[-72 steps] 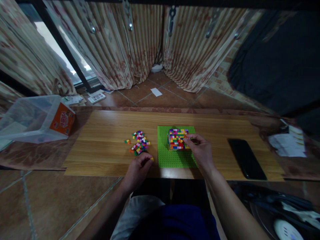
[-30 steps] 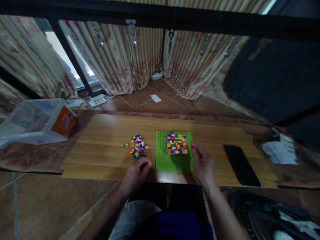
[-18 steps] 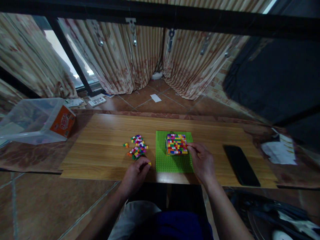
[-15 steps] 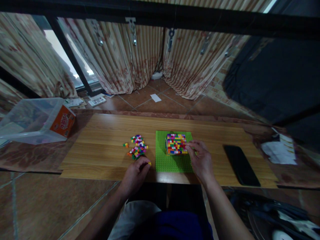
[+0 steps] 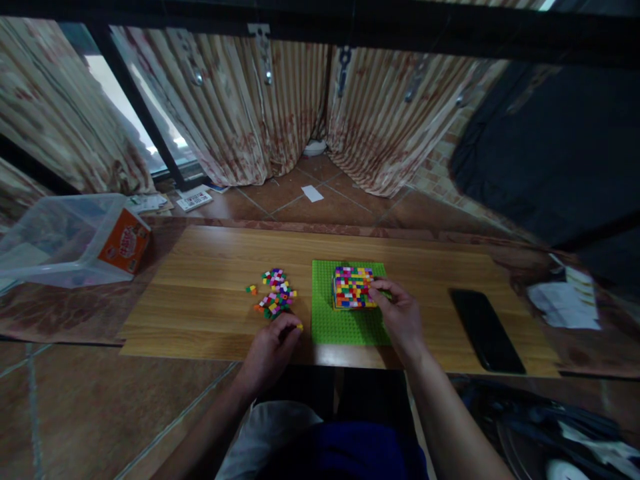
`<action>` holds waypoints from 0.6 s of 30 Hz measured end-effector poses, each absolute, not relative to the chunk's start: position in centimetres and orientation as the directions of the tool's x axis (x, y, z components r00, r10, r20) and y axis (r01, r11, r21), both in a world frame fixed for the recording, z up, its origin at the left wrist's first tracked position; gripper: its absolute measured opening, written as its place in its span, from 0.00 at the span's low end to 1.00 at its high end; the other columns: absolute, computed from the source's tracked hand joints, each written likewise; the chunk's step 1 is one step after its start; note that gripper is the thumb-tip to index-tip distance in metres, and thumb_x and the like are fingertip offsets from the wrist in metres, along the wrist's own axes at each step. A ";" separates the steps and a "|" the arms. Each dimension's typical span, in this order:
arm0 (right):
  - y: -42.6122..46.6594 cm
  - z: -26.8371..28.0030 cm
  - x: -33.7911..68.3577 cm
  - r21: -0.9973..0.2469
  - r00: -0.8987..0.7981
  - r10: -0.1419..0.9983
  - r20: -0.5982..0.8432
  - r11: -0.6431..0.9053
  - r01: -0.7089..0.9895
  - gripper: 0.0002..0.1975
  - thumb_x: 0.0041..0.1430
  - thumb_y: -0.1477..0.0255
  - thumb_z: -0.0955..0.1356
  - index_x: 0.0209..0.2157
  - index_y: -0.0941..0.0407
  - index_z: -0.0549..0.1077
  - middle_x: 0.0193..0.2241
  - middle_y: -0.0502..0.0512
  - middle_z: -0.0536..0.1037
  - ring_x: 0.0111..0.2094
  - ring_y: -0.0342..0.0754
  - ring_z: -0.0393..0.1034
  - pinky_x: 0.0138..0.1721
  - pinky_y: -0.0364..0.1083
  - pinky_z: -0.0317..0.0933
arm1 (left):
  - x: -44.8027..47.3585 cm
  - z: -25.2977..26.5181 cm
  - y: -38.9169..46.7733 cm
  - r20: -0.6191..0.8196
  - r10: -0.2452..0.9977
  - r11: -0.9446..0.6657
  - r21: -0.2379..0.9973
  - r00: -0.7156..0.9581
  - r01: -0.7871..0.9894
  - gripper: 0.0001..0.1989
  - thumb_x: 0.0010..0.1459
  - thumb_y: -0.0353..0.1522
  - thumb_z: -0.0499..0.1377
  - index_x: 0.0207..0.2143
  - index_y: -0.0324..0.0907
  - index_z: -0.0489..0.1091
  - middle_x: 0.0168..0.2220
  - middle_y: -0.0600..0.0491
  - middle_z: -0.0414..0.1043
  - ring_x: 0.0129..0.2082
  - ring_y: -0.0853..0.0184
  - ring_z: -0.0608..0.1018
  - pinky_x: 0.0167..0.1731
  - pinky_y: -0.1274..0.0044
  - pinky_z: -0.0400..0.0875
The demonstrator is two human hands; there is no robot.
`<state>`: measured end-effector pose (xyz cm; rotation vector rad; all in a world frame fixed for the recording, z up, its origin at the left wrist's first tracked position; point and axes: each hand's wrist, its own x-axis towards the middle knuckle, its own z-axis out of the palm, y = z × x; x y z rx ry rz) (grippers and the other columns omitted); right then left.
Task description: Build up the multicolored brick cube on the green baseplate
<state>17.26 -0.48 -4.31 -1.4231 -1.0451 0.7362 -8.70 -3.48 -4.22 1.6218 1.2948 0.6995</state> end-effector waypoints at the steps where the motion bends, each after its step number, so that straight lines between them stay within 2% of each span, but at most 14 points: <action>1: -0.4 -4.4 17.2 -0.988 0.410 0.905 0.114 0.059 0.144 0.07 0.49 0.66 0.72 0.30 0.54 0.77 0.36 0.53 0.76 0.41 0.49 0.70 0.47 0.51 0.60 | -8.7 -4.2 -3.5 -0.109 0.951 -0.028 0.901 0.288 0.432 0.08 0.62 0.35 0.52 0.33 0.42 0.67 0.28 0.56 0.67 0.28 0.70 0.71 0.31 0.78 0.64; 6: -0.4 -4.2 16.8 -0.999 0.423 0.906 0.035 0.027 0.024 0.08 0.46 0.67 0.73 0.29 0.55 0.77 0.27 0.49 0.76 0.30 0.44 0.68 0.37 0.46 0.60 | -8.7 -4.1 -3.5 -0.120 0.948 -0.020 0.902 0.295 0.431 0.08 0.62 0.35 0.52 0.33 0.42 0.67 0.28 0.56 0.67 0.29 0.70 0.71 0.32 0.79 0.64; 12: -0.2 -4.0 16.8 -1.000 0.416 0.910 -0.002 0.005 -0.015 0.09 0.44 0.66 0.74 0.28 0.55 0.76 0.28 0.49 0.76 0.31 0.44 0.68 0.38 0.46 0.60 | -8.6 -3.9 -3.5 -0.125 0.950 -0.012 0.901 0.287 0.433 0.08 0.62 0.36 0.52 0.33 0.42 0.67 0.27 0.57 0.67 0.28 0.70 0.70 0.30 0.79 0.63; 18: -0.4 -4.2 16.7 -0.999 0.418 0.908 0.032 0.015 0.045 0.11 0.46 0.63 0.73 0.30 0.55 0.76 0.27 0.50 0.76 0.30 0.45 0.68 0.36 0.46 0.62 | -8.7 -4.2 -3.4 -0.102 0.960 -0.019 0.906 0.262 0.423 0.09 0.60 0.36 0.54 0.33 0.42 0.70 0.28 0.55 0.69 0.29 0.69 0.71 0.32 0.78 0.65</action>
